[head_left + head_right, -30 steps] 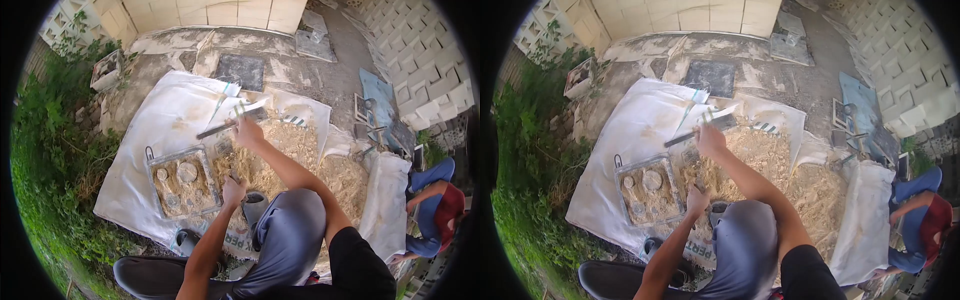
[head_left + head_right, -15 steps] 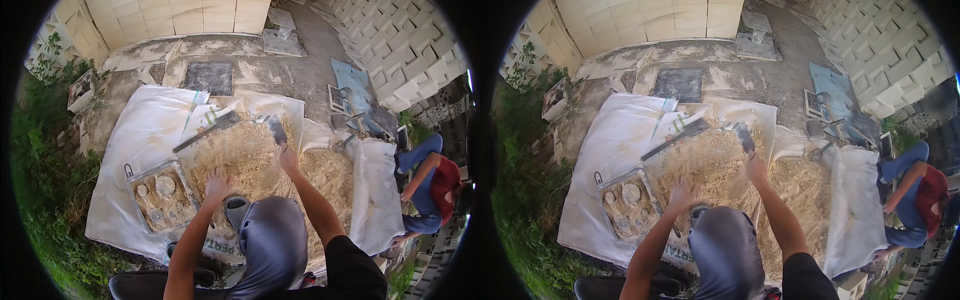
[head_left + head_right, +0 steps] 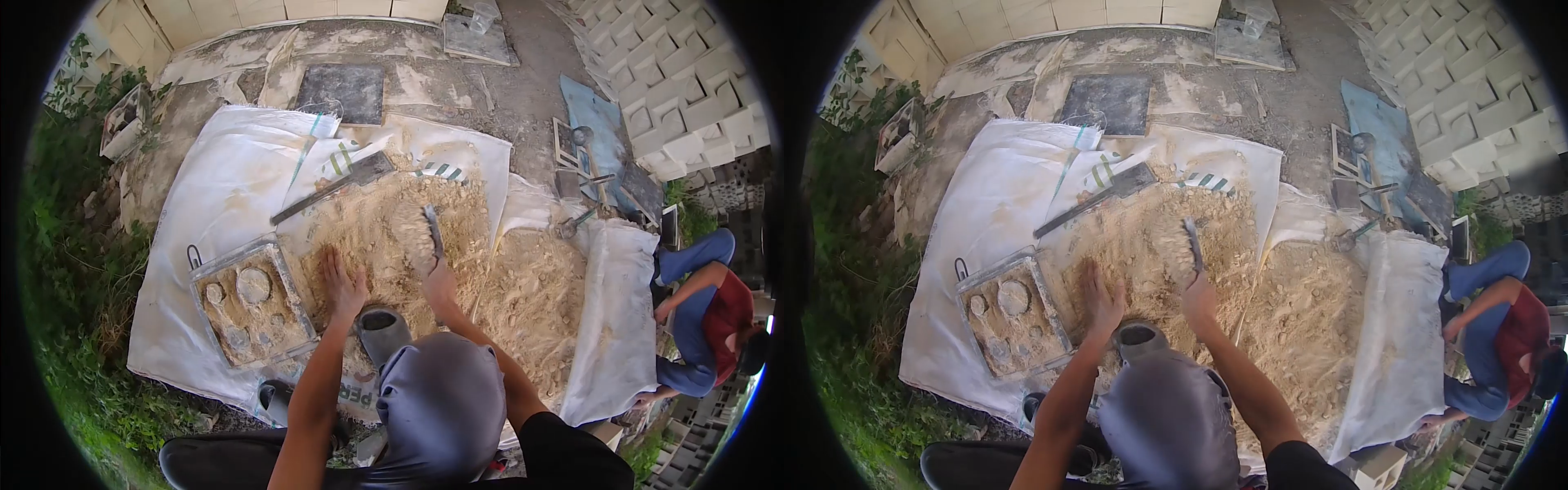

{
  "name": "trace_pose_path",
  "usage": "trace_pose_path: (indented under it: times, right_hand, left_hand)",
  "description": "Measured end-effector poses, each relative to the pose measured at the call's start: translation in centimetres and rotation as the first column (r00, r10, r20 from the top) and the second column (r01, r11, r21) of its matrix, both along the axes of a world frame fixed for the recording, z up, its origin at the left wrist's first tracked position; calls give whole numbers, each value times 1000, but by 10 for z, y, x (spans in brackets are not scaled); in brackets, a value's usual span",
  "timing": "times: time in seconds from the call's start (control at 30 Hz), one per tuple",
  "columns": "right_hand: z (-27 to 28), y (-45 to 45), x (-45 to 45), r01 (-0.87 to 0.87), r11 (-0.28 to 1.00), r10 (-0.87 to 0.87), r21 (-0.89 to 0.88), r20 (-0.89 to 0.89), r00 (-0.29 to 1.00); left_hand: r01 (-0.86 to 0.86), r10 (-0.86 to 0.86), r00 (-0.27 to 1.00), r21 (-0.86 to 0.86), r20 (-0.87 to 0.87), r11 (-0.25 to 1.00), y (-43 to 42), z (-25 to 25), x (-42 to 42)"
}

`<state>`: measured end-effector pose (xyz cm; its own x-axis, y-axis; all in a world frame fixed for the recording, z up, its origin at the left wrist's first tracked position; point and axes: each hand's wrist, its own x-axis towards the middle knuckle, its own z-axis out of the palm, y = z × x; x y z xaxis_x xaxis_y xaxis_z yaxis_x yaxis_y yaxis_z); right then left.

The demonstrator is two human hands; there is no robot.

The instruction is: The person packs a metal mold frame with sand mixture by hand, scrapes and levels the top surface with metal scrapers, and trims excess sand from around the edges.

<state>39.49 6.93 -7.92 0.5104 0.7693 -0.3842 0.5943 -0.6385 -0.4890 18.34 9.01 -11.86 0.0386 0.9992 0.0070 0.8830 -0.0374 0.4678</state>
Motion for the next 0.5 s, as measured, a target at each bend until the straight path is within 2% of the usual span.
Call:
trace_pose_path:
  times: [0.07,0.1,0.13,0.17,0.2,0.27,0.33,0.4,0.5]
  right_hand:
    - [11,-1,-34,-69,997,68,-22,-43,997]
    - [21,0,-50,-179,982,176,-58,-50,983]
    - [26,1,-61,-290,953,286,-90,-59,956]
    - [15,-2,-69,-369,929,369,19,11,929]
    - [24,4,-72,-382,924,382,27,6,924]
    - [37,18,-66,-370,924,368,96,38,929]
    - [35,40,-47,-230,960,227,159,35,973]
    - [18,59,-21,-200,959,158,202,205,966]
    - [2,79,11,-134,983,112,128,169,979]
  left_hand:
    - [19,-27,981,42,193,999,2,-16,-8]
    - [9,-17,983,43,180,999,1,-10,-11]
    - [-42,55,944,-45,327,998,1,-2,-10]
    - [-79,133,877,-135,462,988,3,7,-9]
    - [-95,144,878,-128,456,987,5,7,-8]
    - [-172,160,808,-32,567,985,6,3,-7]
    - [-167,150,854,-11,498,986,11,3,-7]
    - [-112,88,963,78,254,991,20,20,-2]
    - [-105,105,967,-11,234,994,34,14,2]
